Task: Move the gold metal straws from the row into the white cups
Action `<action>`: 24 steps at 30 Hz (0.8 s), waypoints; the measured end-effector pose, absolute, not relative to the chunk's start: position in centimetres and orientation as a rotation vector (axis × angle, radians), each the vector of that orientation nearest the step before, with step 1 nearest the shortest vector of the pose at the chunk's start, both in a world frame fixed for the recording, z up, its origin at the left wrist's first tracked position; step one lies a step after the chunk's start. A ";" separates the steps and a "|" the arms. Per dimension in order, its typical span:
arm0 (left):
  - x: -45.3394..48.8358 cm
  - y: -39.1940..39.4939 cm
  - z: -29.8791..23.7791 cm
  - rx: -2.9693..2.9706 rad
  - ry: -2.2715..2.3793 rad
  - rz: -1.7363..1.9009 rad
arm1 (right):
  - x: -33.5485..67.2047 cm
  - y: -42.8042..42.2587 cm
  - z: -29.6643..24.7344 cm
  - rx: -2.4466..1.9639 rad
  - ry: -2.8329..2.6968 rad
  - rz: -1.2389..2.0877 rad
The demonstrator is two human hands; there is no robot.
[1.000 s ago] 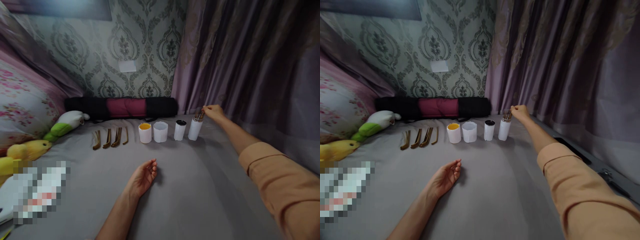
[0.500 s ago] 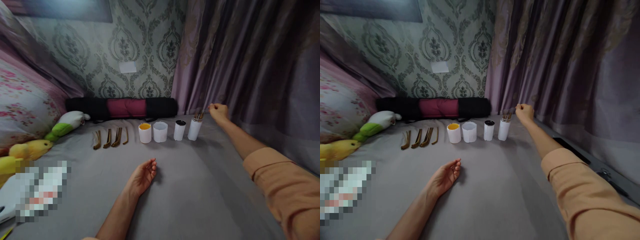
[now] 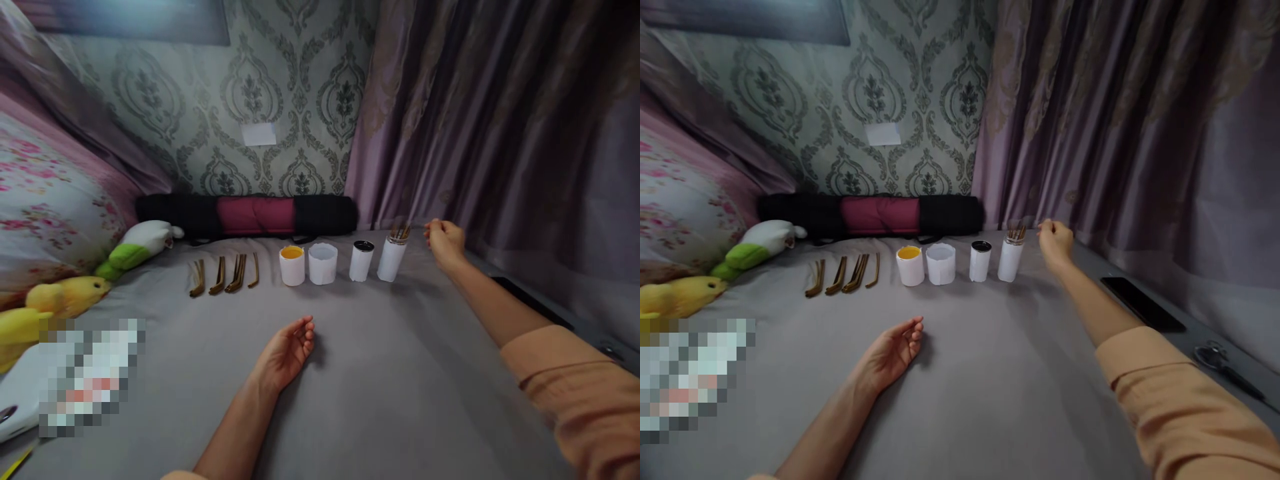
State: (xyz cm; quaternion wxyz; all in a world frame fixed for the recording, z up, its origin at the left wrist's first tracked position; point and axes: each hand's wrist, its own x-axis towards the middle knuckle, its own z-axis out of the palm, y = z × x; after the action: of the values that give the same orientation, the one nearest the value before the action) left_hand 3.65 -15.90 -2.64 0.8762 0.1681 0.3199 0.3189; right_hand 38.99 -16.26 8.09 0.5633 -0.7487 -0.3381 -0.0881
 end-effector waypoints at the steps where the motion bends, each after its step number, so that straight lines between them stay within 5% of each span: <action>1: 3.6 -15.9 -2.6 0.352 0.666 0.664 | 38.6 -16.4 7.9 -1.748 -0.746 -0.174; 24: 3.6 -15.9 -2.8 0.335 0.628 0.665 | 29.6 -17.3 0.8 -1.506 -0.619 0.435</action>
State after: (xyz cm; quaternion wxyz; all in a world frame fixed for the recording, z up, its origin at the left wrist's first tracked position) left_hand 3.59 -15.90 -2.80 0.8837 0.1610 0.3018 0.3195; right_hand 29.58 -17.32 0.82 0.6655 -0.6670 -0.2739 0.1926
